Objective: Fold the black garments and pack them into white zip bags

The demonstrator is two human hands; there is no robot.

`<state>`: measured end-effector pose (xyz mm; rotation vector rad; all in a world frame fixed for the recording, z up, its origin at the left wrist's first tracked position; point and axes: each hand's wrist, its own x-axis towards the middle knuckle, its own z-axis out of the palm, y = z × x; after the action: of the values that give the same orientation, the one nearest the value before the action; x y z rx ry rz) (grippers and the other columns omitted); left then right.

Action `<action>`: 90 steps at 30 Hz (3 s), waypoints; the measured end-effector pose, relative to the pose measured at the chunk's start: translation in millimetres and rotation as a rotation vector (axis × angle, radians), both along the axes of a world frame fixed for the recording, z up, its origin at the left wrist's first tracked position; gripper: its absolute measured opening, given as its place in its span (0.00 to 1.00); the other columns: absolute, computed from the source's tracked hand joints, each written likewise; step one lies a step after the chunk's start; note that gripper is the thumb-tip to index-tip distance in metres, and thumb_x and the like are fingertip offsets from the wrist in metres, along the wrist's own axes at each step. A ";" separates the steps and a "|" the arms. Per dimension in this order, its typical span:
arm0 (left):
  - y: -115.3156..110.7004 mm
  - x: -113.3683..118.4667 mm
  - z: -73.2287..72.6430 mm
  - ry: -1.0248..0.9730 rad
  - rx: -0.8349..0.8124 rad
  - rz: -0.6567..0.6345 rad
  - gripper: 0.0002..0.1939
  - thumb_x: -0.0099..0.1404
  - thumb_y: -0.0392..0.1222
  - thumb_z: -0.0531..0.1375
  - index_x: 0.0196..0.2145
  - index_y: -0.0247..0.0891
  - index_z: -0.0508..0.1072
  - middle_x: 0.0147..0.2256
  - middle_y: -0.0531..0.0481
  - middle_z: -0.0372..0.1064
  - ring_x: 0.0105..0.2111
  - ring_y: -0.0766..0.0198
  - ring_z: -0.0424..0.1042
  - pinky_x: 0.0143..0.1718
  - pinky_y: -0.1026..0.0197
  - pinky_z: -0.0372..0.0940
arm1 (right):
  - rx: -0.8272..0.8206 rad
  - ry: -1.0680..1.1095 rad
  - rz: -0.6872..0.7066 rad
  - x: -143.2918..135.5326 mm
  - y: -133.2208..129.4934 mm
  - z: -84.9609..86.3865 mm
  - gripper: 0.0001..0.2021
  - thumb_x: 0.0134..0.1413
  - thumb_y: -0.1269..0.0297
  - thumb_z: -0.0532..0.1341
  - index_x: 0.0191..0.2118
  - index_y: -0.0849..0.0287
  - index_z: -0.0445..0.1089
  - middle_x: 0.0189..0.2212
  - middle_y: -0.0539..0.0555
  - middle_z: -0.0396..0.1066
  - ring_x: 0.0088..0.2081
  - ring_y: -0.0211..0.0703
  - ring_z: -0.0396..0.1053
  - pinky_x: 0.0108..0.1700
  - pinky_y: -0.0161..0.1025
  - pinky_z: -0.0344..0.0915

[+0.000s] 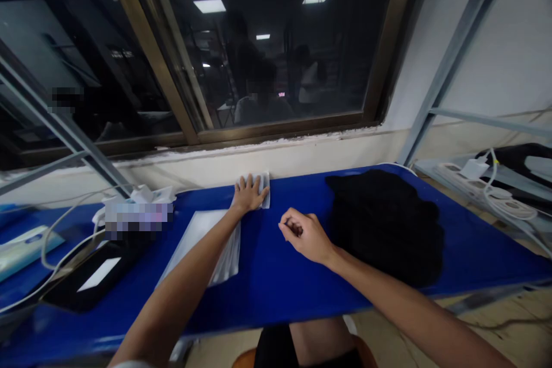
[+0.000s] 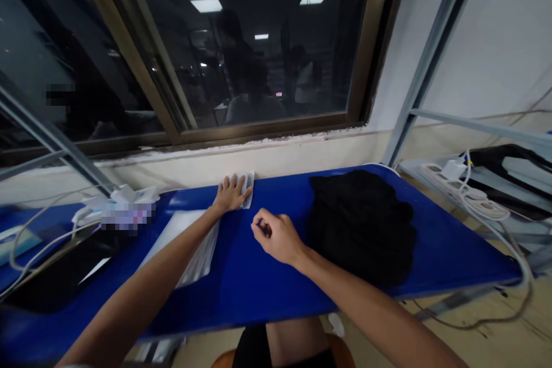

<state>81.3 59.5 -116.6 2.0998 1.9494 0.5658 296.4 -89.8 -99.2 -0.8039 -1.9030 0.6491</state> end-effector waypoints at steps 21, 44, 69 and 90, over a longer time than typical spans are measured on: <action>-193.5 -115.2 17.7 0.318 -0.032 0.120 0.24 0.66 0.39 0.56 0.59 0.28 0.70 0.53 0.32 0.72 0.54 0.48 0.73 0.57 0.54 0.64 | -0.066 -0.605 0.051 -58.4 -96.4 1.9 0.30 0.69 0.55 0.53 0.70 0.64 0.57 0.69 0.71 0.52 0.60 0.64 0.68 0.58 0.54 0.70; -192.9 -97.9 6.0 0.278 -0.062 0.277 0.29 0.65 0.35 0.55 0.64 0.33 0.67 0.51 0.36 0.73 0.55 0.48 0.72 0.56 0.54 0.63 | -0.090 -0.732 -0.149 -66.4 53.4 62.3 0.28 0.67 0.52 0.51 0.69 0.53 0.59 0.68 0.64 0.59 0.65 0.59 0.62 0.60 0.57 0.64; -194.7 98.5 178.5 -0.570 0.216 -0.674 0.20 0.68 0.44 0.61 0.56 0.37 0.74 0.52 0.40 0.76 0.53 0.50 0.74 0.56 0.50 0.67 | 0.241 0.063 -0.374 93.4 -43.1 180.5 0.17 0.61 0.51 0.63 0.29 0.55 0.59 0.23 0.49 0.68 0.22 0.38 0.64 0.24 0.34 0.59; -191.1 -44.8 190.5 -0.671 -0.100 -0.618 0.22 0.60 0.44 0.70 0.52 0.40 0.77 0.44 0.44 0.79 0.42 0.57 0.77 0.41 0.61 0.71 | -0.406 -0.022 0.085 129.1 1.8 137.6 0.13 0.49 0.59 0.66 0.39 0.60 0.73 0.36 0.56 0.76 0.35 0.43 0.75 0.37 0.40 0.72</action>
<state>36.5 -131.7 73.9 1.9449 0.8966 0.8559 425.5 -88.0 38.4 -0.9873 -1.8581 1.1056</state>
